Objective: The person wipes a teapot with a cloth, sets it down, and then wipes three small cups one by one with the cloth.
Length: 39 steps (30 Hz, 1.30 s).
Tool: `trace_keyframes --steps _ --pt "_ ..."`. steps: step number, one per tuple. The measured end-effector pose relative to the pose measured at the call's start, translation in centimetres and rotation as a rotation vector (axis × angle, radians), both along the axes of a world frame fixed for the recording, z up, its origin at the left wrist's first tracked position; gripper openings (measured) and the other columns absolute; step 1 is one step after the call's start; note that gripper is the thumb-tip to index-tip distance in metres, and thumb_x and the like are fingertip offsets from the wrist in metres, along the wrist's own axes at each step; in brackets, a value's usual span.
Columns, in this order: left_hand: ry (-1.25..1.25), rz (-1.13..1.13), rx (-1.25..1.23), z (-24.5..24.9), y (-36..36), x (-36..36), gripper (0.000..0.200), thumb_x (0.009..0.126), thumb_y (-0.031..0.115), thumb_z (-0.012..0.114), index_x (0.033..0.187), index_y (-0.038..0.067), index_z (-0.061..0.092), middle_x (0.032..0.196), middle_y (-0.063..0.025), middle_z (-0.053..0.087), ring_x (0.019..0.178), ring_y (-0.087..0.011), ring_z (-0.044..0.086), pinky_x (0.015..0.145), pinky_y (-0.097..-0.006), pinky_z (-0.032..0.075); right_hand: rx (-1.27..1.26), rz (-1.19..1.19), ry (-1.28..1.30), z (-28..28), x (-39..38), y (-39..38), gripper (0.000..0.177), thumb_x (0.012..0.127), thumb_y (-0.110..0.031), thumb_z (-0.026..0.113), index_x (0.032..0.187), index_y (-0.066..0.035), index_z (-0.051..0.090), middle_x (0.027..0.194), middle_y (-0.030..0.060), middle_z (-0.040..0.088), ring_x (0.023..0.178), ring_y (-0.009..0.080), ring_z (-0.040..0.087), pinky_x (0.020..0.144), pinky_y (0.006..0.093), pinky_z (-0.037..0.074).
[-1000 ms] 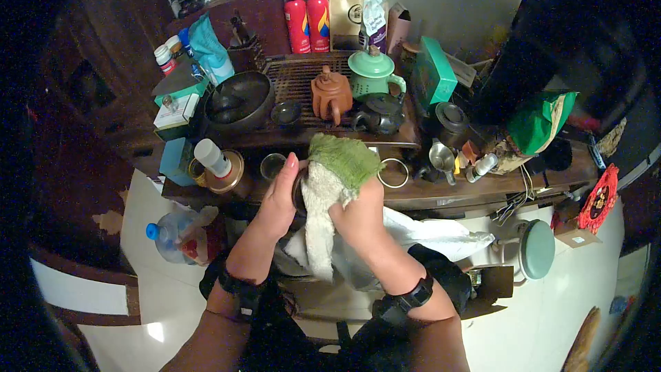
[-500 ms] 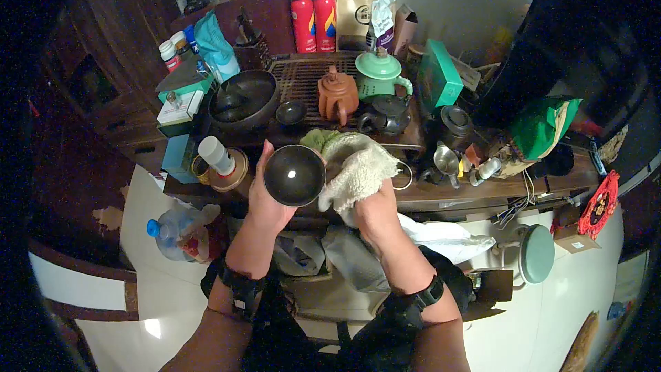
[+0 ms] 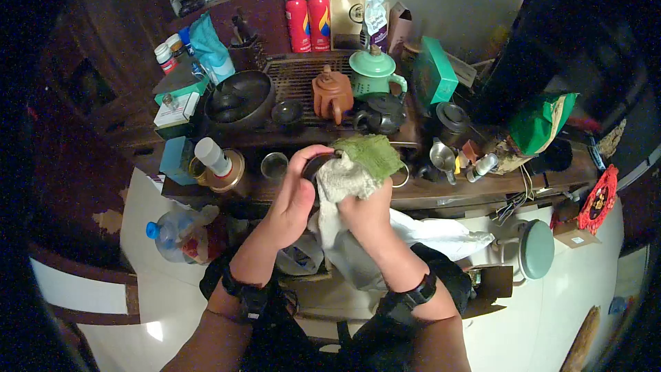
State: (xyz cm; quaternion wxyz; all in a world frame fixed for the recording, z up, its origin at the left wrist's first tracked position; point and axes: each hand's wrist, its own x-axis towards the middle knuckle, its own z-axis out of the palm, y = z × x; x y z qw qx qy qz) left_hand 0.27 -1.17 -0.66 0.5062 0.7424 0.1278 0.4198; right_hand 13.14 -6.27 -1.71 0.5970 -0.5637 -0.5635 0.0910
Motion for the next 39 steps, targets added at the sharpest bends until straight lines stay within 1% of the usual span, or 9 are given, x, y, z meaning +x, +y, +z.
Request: trace_keyframes --steps 5,6,9,16,19,21,26,33,39 --pt "-0.037 0.009 -0.309 -0.6 0.8 0.1 0.050 0.093 0.045 0.031 0.120 0.003 0.038 0.102 -0.0078 0.053 0.094 -0.0152 0.051 0.082 -0.0289 0.039 0.089 -0.161 -0.040 0.4 -0.1 0.0 0.015 0.079 -0.004 0.055 0.093 0.001 0.058 0.089 0.0128 0.060 0.085 0.0246 0.058 0.077 0.0322 0.044" --pt "-0.310 -0.181 -0.728 0.6 0.2 0.0 0.055 0.092 0.050 0.027 0.119 0.005 0.042 0.101 -0.0060 0.056 0.091 -0.0146 0.055 0.076 -0.0306 0.043 0.109 -0.177 0.030 -0.1 0.2 -0.1 0.015 0.081 -0.003 0.051 0.094 0.002 0.057 0.097 0.0130 0.058 0.093 0.0207 0.055 0.082 0.0310 0.042" --pt "-0.384 -0.179 -0.989 0.8 0.8 -0.6 0.066 0.088 0.059 0.024 0.113 0.003 0.047 0.099 -0.0105 0.059 0.084 -0.0177 0.058 0.059 -0.0289 0.045 0.047 0.082 0.624 -0.2 1.1 -0.1 0.028 0.089 -0.014 0.048 0.113 -0.001 0.046 0.110 0.0079 0.051 0.100 0.0165 0.050 0.086 0.0289 0.041" --pt "-0.371 -0.173 -1.084 0.8 1.3 -1.0 0.069 0.086 0.062 0.025 0.116 0.004 0.048 0.106 -0.0116 0.058 0.089 -0.0185 0.058 0.066 -0.0324 0.047 -0.022 0.179 0.417 0.4 0.8 -0.6 0.037 0.079 -0.006 0.054 0.115 0.000 0.047 0.113 0.0097 0.052 0.106 0.0191 0.048 0.092 0.0322 0.037" --pt "-0.167 -0.120 -0.923 1.0 0.8 -0.8 0.065 0.087 0.062 0.023 0.121 0.011 0.045 0.113 -0.0048 0.054 0.100 -0.0163 0.054 0.080 -0.0298 0.044 -0.041 0.369 0.439 1.7 0.1 -0.9 0.054 0.067 -0.008 0.068 0.117 -0.002 0.048 0.120 0.0110 0.048 0.111 0.0219 0.047 0.096 0.0336 0.035" --pt "0.038 -0.081 -0.731 0.9 0.1 -0.4 0.072 0.088 0.060 0.017 0.125 0.003 0.042 0.117 -0.0052 0.050 0.107 -0.0124 0.047 0.092 -0.0273 0.036 -0.040 0.158 -0.436 2.0 0.9 -0.5 0.049 0.064 -0.006 0.069 0.110 -0.003 0.053 0.115 0.0121 0.050 0.106 0.0267 0.050 0.093 0.0329 0.037" --pt "0.144 -0.132 -0.740 -0.4 -0.3 0.3 0.064 0.089 0.056 0.025 0.119 0.004 0.047 0.112 -0.0048 0.054 0.102 -0.0123 0.051 0.090 -0.0266 0.039 -0.078 0.106 -0.006 0.8 0.7 0.1 0.025 0.064 -0.003 0.067 0.088 -0.002 0.058 0.088 0.0093 0.057 0.082 0.0266 0.055 0.069 0.0340 0.044" --pt "-0.148 -0.085 -0.748 -2.9 -1.2 2.0 0.051 0.093 0.047 0.031 0.117 0.005 0.048 0.108 -0.0041 0.054 0.098 -0.0102 0.050 0.087 -0.0253 0.039 0.140 0.000 -0.048 -0.3 0.5 0.3 0.024 0.067 0.000 0.064 0.090 -0.002 0.060 0.090 0.0099 0.058 0.082 0.0255 0.057 0.072 0.0313 0.045" --pt "-0.058 0.194 -0.193 -0.8 -1.9 1.5 0.038 0.091 0.030 0.045 0.114 0.000 0.038 0.103 -0.0130 0.049 0.094 -0.0164 0.046 0.083 -0.0289 0.037 -0.050 -0.015 0.153 -1.0 -0.1 0.3 0.029 0.075 0.002 0.054 0.104 0.001 0.054 0.101 0.0083 0.057 0.091 0.0208 0.055 0.080 0.0306 0.043"
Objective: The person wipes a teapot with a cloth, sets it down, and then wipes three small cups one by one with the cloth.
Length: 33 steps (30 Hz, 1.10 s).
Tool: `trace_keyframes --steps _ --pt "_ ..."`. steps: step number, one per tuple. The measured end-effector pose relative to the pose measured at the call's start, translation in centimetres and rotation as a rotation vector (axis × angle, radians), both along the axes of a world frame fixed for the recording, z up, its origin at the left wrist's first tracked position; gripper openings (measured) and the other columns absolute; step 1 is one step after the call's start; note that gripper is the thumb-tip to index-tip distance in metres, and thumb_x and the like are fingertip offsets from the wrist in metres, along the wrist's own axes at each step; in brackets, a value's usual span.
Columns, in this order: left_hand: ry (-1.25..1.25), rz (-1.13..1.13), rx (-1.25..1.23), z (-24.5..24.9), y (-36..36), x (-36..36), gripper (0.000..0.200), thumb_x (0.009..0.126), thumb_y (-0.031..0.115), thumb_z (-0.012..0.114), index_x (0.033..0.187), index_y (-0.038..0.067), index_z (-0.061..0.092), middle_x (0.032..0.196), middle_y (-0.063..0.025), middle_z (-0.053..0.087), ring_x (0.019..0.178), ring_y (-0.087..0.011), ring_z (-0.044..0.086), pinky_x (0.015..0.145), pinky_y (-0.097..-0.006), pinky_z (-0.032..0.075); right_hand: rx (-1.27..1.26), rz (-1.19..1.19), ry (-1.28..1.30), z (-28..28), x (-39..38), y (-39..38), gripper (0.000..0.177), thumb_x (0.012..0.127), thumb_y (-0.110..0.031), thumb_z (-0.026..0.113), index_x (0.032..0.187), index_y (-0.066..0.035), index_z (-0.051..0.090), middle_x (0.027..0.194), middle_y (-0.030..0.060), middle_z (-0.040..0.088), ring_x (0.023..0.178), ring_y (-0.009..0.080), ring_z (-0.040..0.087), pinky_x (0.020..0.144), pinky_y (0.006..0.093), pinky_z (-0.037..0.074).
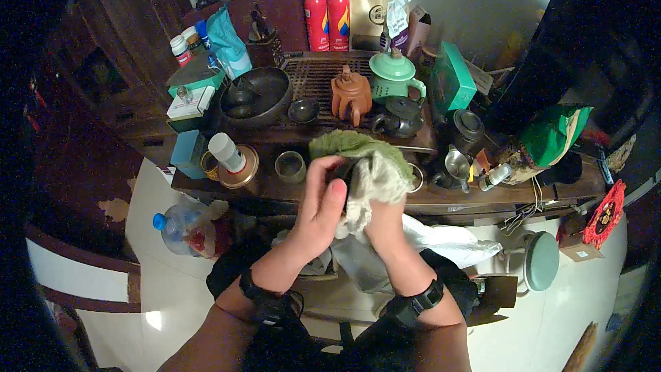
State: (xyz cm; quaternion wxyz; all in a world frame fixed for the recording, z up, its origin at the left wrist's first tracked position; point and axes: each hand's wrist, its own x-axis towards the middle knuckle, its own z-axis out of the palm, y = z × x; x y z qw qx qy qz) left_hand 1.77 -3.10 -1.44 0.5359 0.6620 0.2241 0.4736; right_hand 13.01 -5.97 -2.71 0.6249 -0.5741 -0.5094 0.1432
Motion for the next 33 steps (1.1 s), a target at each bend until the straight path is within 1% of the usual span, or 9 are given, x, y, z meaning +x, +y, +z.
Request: trace_keyframes --steps 2,6,10,14,15,18,23,27,33 --pt "-0.004 0.044 0.147 0.1 0.2 -0.1 0.043 0.089 0.029 0.049 0.118 0.000 0.035 0.108 -0.0144 0.047 0.098 -0.0185 0.045 0.086 -0.0298 0.037 0.038 0.106 0.374 -1.5 -0.9 0.6 0.031 0.077 0.002 0.051 0.109 0.002 0.051 0.106 0.0077 0.056 0.097 0.0189 0.053 0.084 0.0303 0.042" --pt "0.080 0.122 0.406 -0.4 1.4 -0.3 0.055 0.082 0.026 0.058 0.123 0.000 0.032 0.116 -0.0193 0.041 0.105 -0.0311 0.044 0.092 -0.0367 0.034 -0.253 0.367 0.783 0.9 -0.9 0.0 0.044 0.077 0.003 0.054 0.120 -0.002 0.044 0.112 0.0063 0.053 0.103 0.0153 0.051 0.088 0.0293 0.041" --pt "0.158 0.056 0.537 1.5 1.6 -1.2 0.059 0.079 0.025 0.061 0.124 0.000 0.033 0.118 -0.0203 0.040 0.107 -0.0351 0.042 0.093 -0.0388 0.033 -0.359 0.719 1.016 0.3 0.8 -0.2 0.055 0.071 -0.002 0.066 0.121 -0.004 0.043 0.113 0.0049 0.052 0.102 0.0145 0.051 0.087 0.0289 0.042" --pt "0.234 -0.032 0.486 1.8 1.4 -1.2 0.054 0.080 0.021 0.059 0.123 -0.001 0.033 0.117 -0.0200 0.041 0.105 -0.0348 0.043 0.091 -0.0375 0.034 -0.307 0.490 0.493 -0.7 1.6 0.2 0.048 0.068 -0.008 0.071 0.111 -0.005 0.051 0.106 0.0057 0.056 0.095 0.0152 0.054 0.082 0.0292 0.044" --pt "0.241 -0.044 0.452 1.5 1.6 -1.3 0.053 0.080 0.019 0.058 0.123 -0.001 0.033 0.116 -0.0201 0.041 0.105 -0.0345 0.044 0.091 -0.0369 0.035 -0.164 0.228 -0.058 -0.4 1.7 0.2 0.036 0.065 -0.010 0.069 0.099 -0.005 0.058 0.093 0.0086 0.061 0.084 0.0205 0.060 0.073 0.0306 0.047" --pt "0.312 -0.046 0.419 2.1 1.6 -1.3 0.049 0.082 0.015 0.055 0.122 -0.001 0.033 0.114 -0.0201 0.042 0.103 -0.0335 0.045 0.091 -0.0348 0.035 -0.199 -0.042 -0.451 0.3 2.1 0.2 0.026 0.063 -0.010 0.066 0.089 -0.005 0.062 0.081 0.0110 0.063 0.074 0.0281 0.061 0.064 0.0335 0.049" --pt "0.322 -0.073 0.108 2.0 2.0 -1.7 0.040 0.089 0.019 0.047 0.121 0.000 0.035 0.112 -0.0159 0.047 0.103 -0.0264 0.047 0.091 -0.0332 0.036 0.015 -0.184 -0.533 0.4 2.3 0.4 0.016 0.067 -0.009 0.061 0.081 -0.005 0.062 0.076 0.0118 0.062 0.069 0.0311 0.060 0.060 0.0370 0.048" --pt "-0.328 -0.224 -0.700 -0.1 4.3 -1.8 0.052 0.091 0.046 0.032 0.123 0.005 0.040 0.117 -0.0183 0.050 0.089 -0.0238 0.056 0.073 -0.0380 0.046 0.090 -0.151 -0.048 2.4 3.8 0.4 0.012 0.074 0.001 0.049 0.081 0.003 0.058 0.079 0.0126 0.059 0.075 0.0262 0.057 0.069 0.0329 0.044" --pt "-0.376 -0.322 -0.602 0.2 5.0 -1.9 0.048 0.092 0.044 0.032 0.128 0.012 0.033 0.117 -0.0189 0.049 0.082 -0.0249 0.056 0.067 -0.0352 0.045 0.145 -0.168 -0.005 3.4 5.0 0.0 0.011 0.074 -0.001 0.052 0.081 0.003 0.060 0.078 0.0117 0.061 0.074 0.0251 0.059 0.068 0.0326 0.044"
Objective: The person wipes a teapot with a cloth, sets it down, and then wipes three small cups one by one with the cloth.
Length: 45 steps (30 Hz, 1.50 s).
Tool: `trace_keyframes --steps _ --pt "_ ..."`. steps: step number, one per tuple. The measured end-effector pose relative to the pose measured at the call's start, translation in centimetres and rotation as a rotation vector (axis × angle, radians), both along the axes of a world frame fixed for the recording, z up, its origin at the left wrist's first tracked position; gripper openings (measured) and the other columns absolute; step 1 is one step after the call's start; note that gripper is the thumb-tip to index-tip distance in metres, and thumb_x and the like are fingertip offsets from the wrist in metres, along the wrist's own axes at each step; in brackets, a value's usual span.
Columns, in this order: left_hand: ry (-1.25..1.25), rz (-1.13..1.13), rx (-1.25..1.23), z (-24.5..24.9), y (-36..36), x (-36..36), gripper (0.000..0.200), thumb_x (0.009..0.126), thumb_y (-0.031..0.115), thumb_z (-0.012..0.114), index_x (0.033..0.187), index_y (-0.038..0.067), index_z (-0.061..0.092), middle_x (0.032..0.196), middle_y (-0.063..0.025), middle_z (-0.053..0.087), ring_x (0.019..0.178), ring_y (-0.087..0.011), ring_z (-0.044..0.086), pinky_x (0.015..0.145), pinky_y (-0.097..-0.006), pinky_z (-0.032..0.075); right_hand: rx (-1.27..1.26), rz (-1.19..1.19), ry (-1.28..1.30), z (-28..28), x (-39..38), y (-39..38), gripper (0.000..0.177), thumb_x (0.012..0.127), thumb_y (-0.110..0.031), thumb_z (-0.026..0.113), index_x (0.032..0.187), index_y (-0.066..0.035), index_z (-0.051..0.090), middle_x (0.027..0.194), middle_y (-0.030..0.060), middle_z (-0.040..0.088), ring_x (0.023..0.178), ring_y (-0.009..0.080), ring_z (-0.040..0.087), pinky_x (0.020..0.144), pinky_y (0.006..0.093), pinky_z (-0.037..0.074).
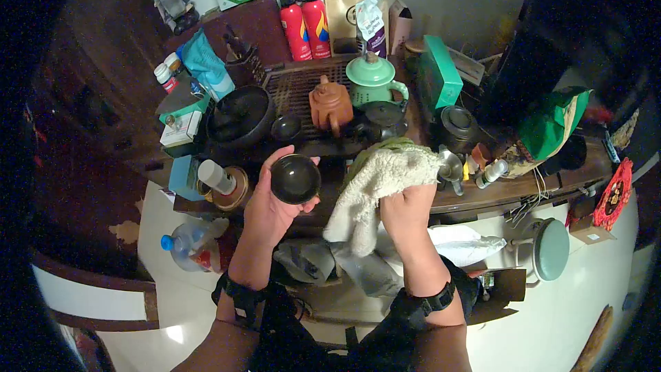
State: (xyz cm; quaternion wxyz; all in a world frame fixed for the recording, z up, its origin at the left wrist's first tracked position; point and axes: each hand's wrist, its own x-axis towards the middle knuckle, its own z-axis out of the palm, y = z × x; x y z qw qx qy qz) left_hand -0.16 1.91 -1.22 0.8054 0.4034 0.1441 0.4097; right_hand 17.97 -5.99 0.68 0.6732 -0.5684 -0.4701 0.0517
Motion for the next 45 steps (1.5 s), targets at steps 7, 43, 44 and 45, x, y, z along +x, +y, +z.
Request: trace_keyframes --steps 7,43,44,45 --pt "0.491 0.333 0.215 3.6 3.0 -1.5 0.031 0.094 0.025 0.038 0.121 0.011 0.037 0.104 -0.0107 0.049 0.086 -0.0249 0.055 0.069 -0.0353 0.045 0.007 -0.028 0.020 0.0 2.1 -0.6 0.012 0.078 0.002 0.049 0.087 0.003 0.057 0.085 0.0057 0.059 0.079 0.0131 0.055 0.071 0.0266 0.044" --pt "1.573 0.438 1.872 0.7 17.5 2.5 0.026 0.068 0.037 0.063 0.078 0.014 0.068 0.094 0.0001 0.057 0.103 -0.0199 0.046 0.098 -0.0543 0.017 0.106 -0.010 0.171 0.3 3.1 -1.0 0.010 0.078 -0.001 0.057 0.087 0.004 0.059 0.085 0.0064 0.059 0.078 0.0144 0.056 0.071 0.0275 0.044" --pt "1.549 0.454 1.848 0.4 17.6 2.6 0.026 0.068 0.037 0.063 0.078 0.015 0.069 0.094 0.0003 0.057 0.103 -0.0199 0.045 0.098 -0.0541 0.017 0.103 -0.006 0.175 0.5 3.0 -1.0 0.010 0.078 -0.001 0.057 0.087 0.004 0.058 0.085 0.0064 0.059 0.079 0.0145 0.056 0.072 0.0275 0.044" --pt "1.524 0.469 1.826 0.0 17.6 2.8 0.026 0.067 0.038 0.063 0.078 0.015 0.069 0.094 0.0005 0.056 0.103 -0.0198 0.045 0.098 -0.0538 0.018 0.101 -0.003 0.180 0.5 3.0 -1.1 0.010 0.078 -0.001 0.057 0.087 0.004 0.058 0.086 0.0064 0.059 0.080 0.0146 0.056 0.072 0.0275 0.044"
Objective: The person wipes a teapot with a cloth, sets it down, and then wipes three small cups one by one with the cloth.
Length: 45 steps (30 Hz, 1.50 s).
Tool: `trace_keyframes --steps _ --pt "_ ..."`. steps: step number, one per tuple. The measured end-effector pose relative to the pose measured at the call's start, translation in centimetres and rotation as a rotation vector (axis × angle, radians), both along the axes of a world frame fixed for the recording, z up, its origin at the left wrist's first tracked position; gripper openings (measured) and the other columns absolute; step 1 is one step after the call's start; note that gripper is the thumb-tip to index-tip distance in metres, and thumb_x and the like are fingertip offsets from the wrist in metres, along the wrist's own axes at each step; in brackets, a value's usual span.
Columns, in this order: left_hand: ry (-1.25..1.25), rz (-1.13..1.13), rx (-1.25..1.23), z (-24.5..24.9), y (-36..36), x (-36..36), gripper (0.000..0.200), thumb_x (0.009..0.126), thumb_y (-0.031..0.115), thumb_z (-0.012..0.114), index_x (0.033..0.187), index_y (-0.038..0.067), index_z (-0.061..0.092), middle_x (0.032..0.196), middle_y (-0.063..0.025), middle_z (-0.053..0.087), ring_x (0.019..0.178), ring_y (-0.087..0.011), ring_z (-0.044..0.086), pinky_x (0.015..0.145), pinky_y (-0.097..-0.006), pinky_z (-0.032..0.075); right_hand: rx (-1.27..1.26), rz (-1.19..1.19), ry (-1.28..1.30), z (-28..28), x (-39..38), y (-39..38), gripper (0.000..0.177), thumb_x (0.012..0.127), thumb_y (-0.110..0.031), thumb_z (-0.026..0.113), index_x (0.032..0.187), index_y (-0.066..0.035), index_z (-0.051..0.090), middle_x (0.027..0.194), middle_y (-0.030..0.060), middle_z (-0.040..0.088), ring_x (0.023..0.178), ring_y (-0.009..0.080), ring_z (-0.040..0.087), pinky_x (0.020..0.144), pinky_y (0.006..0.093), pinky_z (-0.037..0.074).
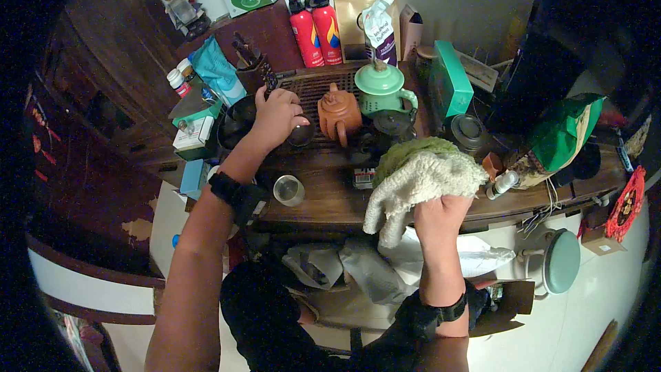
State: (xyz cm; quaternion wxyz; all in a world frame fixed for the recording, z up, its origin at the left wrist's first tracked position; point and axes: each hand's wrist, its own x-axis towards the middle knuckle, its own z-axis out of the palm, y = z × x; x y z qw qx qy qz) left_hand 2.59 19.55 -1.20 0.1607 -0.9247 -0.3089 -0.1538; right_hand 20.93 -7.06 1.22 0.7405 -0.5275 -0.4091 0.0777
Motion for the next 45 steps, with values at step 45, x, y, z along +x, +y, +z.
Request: trace_keyframes --steps 45 --pt "0.163 0.610 0.016 2.7 4.5 -8.5 0.013 0.075 0.019 0.057 0.079 0.012 0.068 0.080 -0.0052 0.065 0.084 -0.0223 0.060 0.074 -0.0389 0.037 0.014 0.083 0.096 -1.2 0.1 0.4 0.013 0.081 -0.001 0.053 0.092 0.003 0.055 0.092 0.0065 0.057 0.083 0.0138 0.054 0.074 0.0266 0.044"
